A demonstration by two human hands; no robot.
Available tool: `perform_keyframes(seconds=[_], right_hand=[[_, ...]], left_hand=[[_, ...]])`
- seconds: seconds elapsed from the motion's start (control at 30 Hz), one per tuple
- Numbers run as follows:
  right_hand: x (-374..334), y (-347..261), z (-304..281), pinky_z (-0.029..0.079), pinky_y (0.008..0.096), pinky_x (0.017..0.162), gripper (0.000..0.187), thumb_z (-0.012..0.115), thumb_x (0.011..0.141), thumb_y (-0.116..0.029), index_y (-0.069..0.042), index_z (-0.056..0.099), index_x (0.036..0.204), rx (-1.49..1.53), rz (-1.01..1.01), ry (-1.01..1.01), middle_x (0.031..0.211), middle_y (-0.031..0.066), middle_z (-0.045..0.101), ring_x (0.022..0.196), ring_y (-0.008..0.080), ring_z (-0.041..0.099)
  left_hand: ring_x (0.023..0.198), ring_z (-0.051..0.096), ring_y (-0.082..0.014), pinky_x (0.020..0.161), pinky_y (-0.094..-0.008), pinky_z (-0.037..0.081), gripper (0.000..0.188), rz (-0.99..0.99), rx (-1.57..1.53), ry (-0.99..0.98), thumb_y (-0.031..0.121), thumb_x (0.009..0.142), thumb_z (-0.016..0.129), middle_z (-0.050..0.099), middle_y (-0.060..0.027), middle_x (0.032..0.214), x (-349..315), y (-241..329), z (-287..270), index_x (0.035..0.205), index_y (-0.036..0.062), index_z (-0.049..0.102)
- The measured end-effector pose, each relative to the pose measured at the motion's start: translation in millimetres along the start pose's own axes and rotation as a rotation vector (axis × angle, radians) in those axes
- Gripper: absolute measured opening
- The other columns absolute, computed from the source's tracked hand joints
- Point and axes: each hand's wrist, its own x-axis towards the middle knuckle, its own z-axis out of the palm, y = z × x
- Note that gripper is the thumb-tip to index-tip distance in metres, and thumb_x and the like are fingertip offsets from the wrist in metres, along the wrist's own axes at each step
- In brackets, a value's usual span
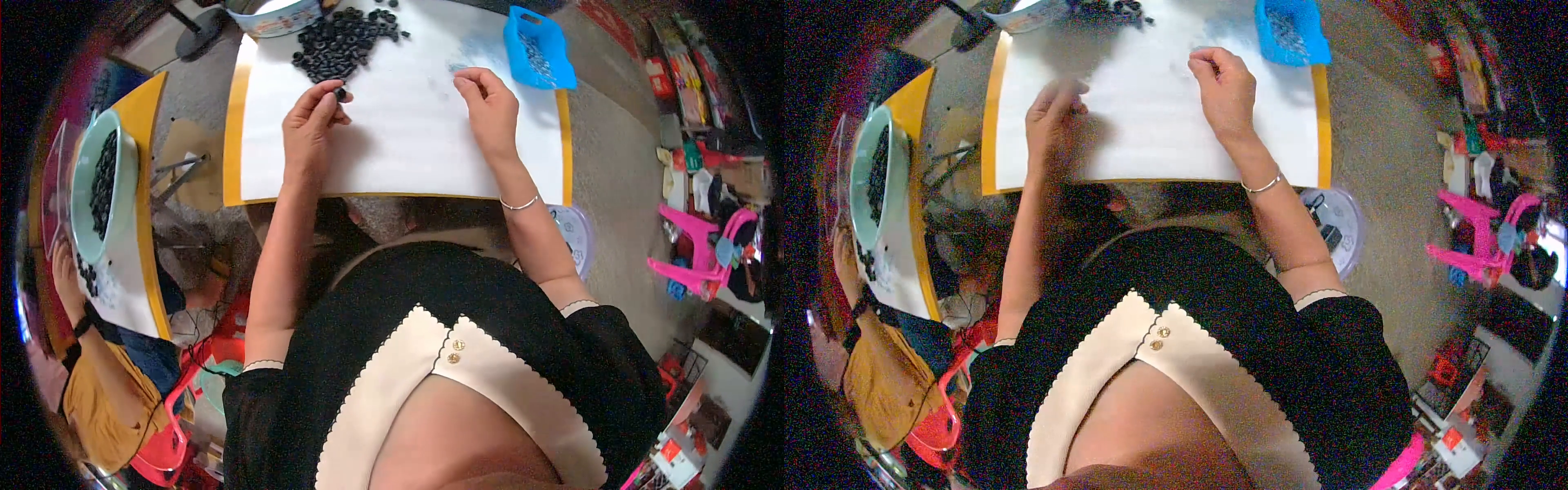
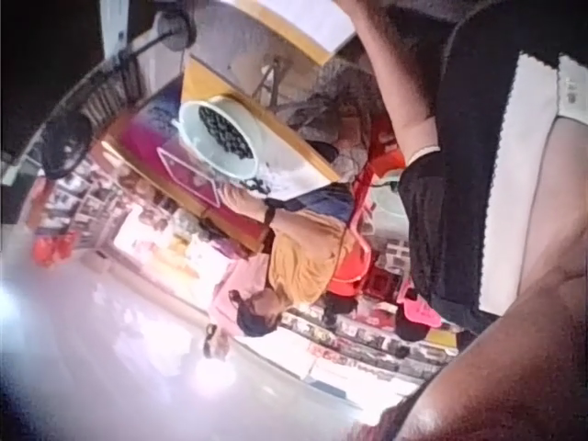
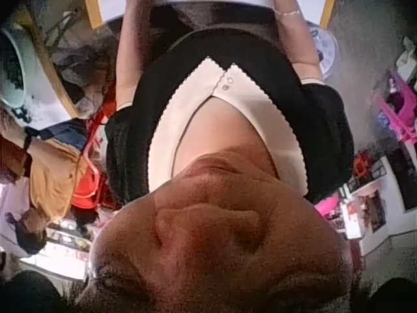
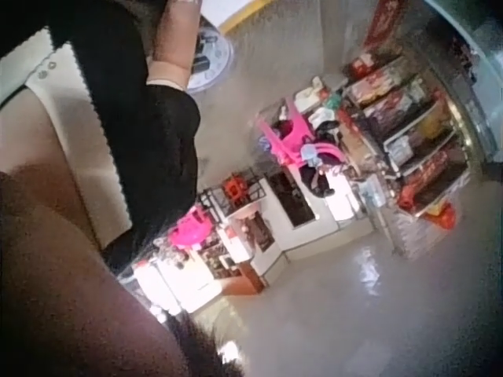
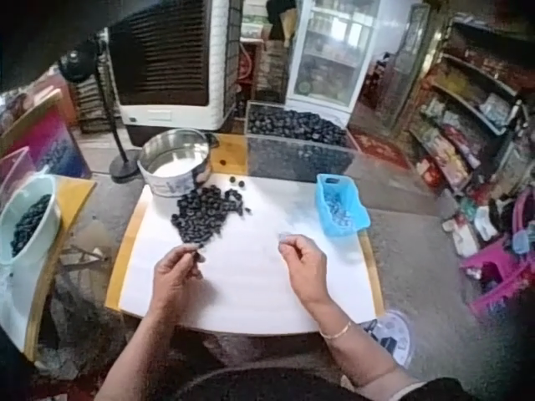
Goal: The person sorts and assembles small black plastic components by hand at a table.
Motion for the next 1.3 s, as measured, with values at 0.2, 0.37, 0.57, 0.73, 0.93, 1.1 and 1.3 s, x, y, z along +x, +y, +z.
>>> perform_keyframes(seconds=[0.2, 0.37, 0.57, 0.73, 0.93, 1.1, 1.3], right_hand=[[-5.8, 21.8, -3.0, 0.044, 0.031, 0.071, 0.014, 0.063, 0.076, -0.013, -0.003, 0.066, 0.086, -0.501, -0.318, -0.001, 0.082, 0.0085, 0.062, 0.076, 0.0214, 0.055], [-6.8, 22.0, 3.9, 0.045, 0.0326, 0.07, 0.014, 0.063, 0.075, -0.012, -0.003, 0.066, 0.085, -0.65, -0.432, 0.003, 0.081, 0.0095, 0.061, 0.075, 0.0226, 0.055], [-21.0, -32.2, 14.0, 0.047, 0.0331, 0.067, 0.015, 0.063, 0.078, -0.017, -0.003, 0.065, 0.084, -0.045, 0.017, -0.237, 0.078, 0.0113, 0.063, 0.071, 0.0248, 0.06], [-28.2, -52.7, 36.9, 0.047, 0.0332, 0.065, 0.015, 0.063, 0.079, -0.017, -0.003, 0.063, 0.083, 0.003, -0.183, -0.316, 0.077, 0.0119, 0.063, 0.071, 0.0253, 0.06], [-24.2, -54.7, 43.1, 0.046, 0.0378, 0.068, 0.015, 0.06, 0.08, -0.017, -0.003, 0.06, 0.079, -0.101, -0.331, -0.333, 0.075, 0.0122, 0.061, 0.075, 0.0292, 0.058], [-22.7, -57.1, 39.6, 0.046, 0.0385, 0.065, 0.019, 0.061, 0.08, -0.021, -0.003, 0.059, 0.078, -0.171, -0.245, -0.381, 0.074, 0.0135, 0.06, 0.072, 0.0295, 0.058], [-21.1, -49.5, 46.5, 0.047, 0.0371, 0.062, 0.025, 0.064, 0.08, -0.027, -0.004, 0.057, 0.077, -0.17, -0.194, -0.369, 0.07, 0.0125, 0.06, 0.067, 0.0274, 0.059]], left_hand=[[0.076, 0.057, -0.0113, 0.068, -0.024, 0.047, 0.021, 0.046, -0.062, -0.05, 0.007, 0.087, 0.057, 0.063, -0.0077, 0.087, 1.4, -3.8, 5.8, 0.106, -0.0008, 0.061], [0.075, 0.058, -0.0115, 0.067, -0.0244, 0.048, 0.022, 0.045, 0.055, -0.02, 0.006, 0.086, 0.057, 0.063, -0.009, 0.088, -1.1, -0.7, 7.1, 0.106, -0.0011, 0.061], [0.07, 0.059, -0.0138, 0.068, -0.0255, 0.049, 0.024, -0.055, -0.096, -0.13, 0.006, 0.086, 0.056, 0.063, -0.0113, 0.091, -8.8, -4.6, 8.7, 0.108, -0.002, 0.06], [0.072, 0.059, -0.0132, 0.069, -0.0253, 0.049, 0.024, -0.098, -0.02, -0.176, 0.006, 0.086, 0.057, 0.063, -0.0078, 0.086, -12.1, -2.2, 13.2, 0.109, -0.0022, 0.061], [0.07, 0.058, -0.0116, 0.068, -0.0238, 0.048, 0.025, -0.104, -0.01, -0.2, 0.008, 0.086, 0.058, 0.064, -0.0057, 0.085, -12.7, -0.2, 14.3, 0.108, -0.0023, 0.061], [0.071, 0.058, -0.0112, 0.069, -0.0236, 0.048, 0.025, -0.094, 0.078, -0.256, 0.009, 0.085, 0.058, 0.064, -0.0053, 0.085, -11.3, 0.6, 13.8, 0.107, -0.0025, 0.062], [0.072, 0.058, -0.0117, 0.069, -0.0237, 0.048, 0.026, -0.184, 0.03, -0.288, 0.011, 0.085, 0.058, 0.063, -0.006, 0.084, -7.0, 2.2, 10.4, 0.106, -0.0032, 0.061]])
